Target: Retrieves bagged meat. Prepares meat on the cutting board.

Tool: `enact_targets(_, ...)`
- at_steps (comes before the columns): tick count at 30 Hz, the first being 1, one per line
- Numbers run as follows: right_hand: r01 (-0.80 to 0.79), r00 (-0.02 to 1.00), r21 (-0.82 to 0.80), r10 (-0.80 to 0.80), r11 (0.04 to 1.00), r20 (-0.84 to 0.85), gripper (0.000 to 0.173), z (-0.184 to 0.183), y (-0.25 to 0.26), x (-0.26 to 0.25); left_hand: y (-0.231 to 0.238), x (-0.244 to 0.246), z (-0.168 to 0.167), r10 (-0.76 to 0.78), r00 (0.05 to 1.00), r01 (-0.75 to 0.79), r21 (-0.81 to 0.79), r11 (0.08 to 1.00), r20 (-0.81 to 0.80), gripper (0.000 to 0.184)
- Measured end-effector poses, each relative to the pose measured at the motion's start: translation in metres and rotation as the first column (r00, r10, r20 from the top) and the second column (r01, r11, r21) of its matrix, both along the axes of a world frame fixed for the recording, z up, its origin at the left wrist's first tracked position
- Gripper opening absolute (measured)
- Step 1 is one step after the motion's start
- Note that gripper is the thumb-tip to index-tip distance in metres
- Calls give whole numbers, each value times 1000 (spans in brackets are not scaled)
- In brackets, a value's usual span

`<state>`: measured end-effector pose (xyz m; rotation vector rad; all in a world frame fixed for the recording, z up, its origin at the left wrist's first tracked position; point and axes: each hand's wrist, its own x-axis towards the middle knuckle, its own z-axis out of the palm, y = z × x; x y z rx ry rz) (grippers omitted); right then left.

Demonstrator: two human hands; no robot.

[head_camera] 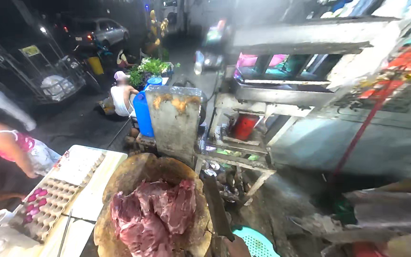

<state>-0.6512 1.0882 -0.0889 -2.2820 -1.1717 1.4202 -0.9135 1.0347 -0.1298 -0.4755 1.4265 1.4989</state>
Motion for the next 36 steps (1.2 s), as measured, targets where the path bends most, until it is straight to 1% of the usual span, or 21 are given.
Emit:
enact_targets(3, -1, 1000, 12, 1, 1000, 16, 46, 5, -1, -6, 11, 25, 37, -230, 973, 230, -21, 973, -10, 16)
enact_targets(5, 6, 1000, 19, -7, 1000, 26, 45, 11, -2, -11, 7, 17, 44, -325, 946, 325, -71, 943, 8, 16)
enact_targets(7, 34, 999, 4, -34, 999, 37, 42, 14, -3, -18, -13, -13, 42, -392, 920, 388, -117, 914, -13, 13)
enact_targets(10, 61, 995, -42, -58, 997, 75, 44, 12, 2, -27, -36, -84, 33, -443, 896, 437, -113, 892, -32, 15)
enact_targets(12, 65, 991, -60, -58, 996, 118, 47, 10, 3, -39, -26, -127, 42, -455, 890, 454, -24, 890, -18, 19)
enact_targets(14, 81, 981, -63, -69, 995, 181, 49, 11, -1, -56, 4, -145, 73, -526, 847, 531, 79, 843, -83, 23)
enact_targets(17, 79, 968, -55, -63, 995, 242, 46, 19, -9, -75, 64, -143, 146, -621, 679, 691, 55, 721, -391, 19)
enact_targets(19, 60, 967, -6, -57, 998, 250, 43, 17, -11, -83, 93, -143, 191, -642, 432, 797, -64, 601, -634, 25)
enact_targets(20, 52, 964, 11, -53, 999, 260, 43, 17, -9, -86, 101, -142, 209, -614, 316, 839, -90, 537, -723, 26)
enact_targets(21, 42, 960, 14, -45, 999, 275, 45, 18, -9, -88, 103, -141, 220, -563, 242, 871, -78, 484, -790, 25)
enact_targets(22, 34, 957, 4, -34, 999, 290, 46, 20, -12, -91, 99, -140, 223, -511, 227, 893, -32, 449, -829, 26)
enact_targets(24, 34, 955, -11, -30, 999, 296, 47, 21, -16, -94, 83, -143, 214, -503, 323, 892, 81, 444, -802, 29)
enact_targets(25, 39, 956, -11, -34, 999, 293, 47, 22, -13, -94, 76, -146, 205, -555, 378, 873, 86, 479, -741, 32)
enact_targets(27, 78, 958, -17, -70, 997, 277, 47, 23, -9, -91, 60, -150, 173, -675, 406, 833, -55, 551, -615, 35)
enact_targets(28, 98, 962, -24, -88, 995, 258, 47, 23, -9, -88, 50, -148, 150, -705, 373, 817, -146, 557, -604, 36)
enact_targets(29, 110, 966, -29, -100, 993, 237, 47, 24, -9, -85, 39, -147, 124, -721, 298, 815, -227, 534, -625, 37)
enact_targets(31, 126, 970, -19, -119, 992, 211, 46, 21, -8, -78, 11, -142, 84, -725, 67, 850, -342, 402, -686, 42)
enact_targets(33, 119, 974, -20, -113, 993, 196, 49, 18, -6, -71, -14, -132, 64, -706, -153, 855, -451, 257, -692, 34)
enact_targets(34, 112, 975, -19, -106, 994, 196, 50, 16, -6, -69, -26, -125, 56, -709, -202, 841, -491, 228, -676, 30)
enact_targets(35, 110, 976, -11, -106, 994, 192, 51, 15, -7, -67, -36, -118, 51, -725, -181, 828, -501, 251, -664, 28)
enact_targets(36, 103, 975, -3, -100, 995, 200, 52, 15, -6, -67, -43, -111, 48, -754, -93, 814, -486, 318, -650, 28)
